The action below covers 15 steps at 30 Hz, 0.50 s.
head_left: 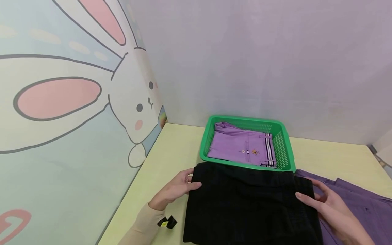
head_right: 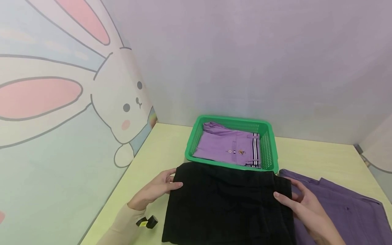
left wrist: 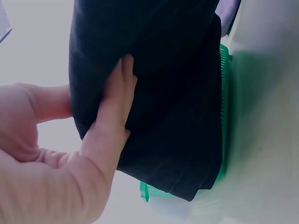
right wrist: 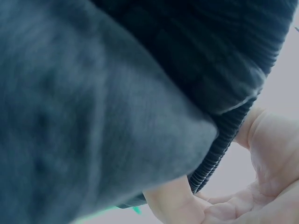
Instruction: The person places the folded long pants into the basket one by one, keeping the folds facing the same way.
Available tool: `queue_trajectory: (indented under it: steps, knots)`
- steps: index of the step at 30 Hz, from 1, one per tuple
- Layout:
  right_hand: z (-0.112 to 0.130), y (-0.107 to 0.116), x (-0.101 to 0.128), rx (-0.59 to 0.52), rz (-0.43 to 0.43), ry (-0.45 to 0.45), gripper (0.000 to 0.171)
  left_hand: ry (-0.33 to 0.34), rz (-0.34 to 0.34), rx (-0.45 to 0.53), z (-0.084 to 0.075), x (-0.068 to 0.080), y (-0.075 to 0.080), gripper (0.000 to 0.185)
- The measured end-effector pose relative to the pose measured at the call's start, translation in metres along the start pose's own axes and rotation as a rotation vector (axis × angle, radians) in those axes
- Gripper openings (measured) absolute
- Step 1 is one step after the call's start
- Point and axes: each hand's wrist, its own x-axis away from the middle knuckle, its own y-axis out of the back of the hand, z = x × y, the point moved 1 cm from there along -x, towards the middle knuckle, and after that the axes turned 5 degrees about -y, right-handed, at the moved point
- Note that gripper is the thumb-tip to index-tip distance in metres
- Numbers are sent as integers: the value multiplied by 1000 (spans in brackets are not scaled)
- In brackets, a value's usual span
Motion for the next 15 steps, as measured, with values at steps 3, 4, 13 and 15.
queue_trajectory:
  steps: [3, 4, 13, 15]
  knots:
    - [3, 1, 2, 11, -12, -1, 115, -14, 13, -1, -3, 1, 0, 64]
    - [4, 1, 3, 13, -17, -3, 115, -14, 15, -4, -4, 2, 0, 64]
    - [12, 7, 12, 21, -44, 25, 112, -17, -17, -42, -19, 8, 3, 73]
    - [14, 8, 14, -4, -48, 40, 109, -23, -30, -58, -23, 10, 4, 73]
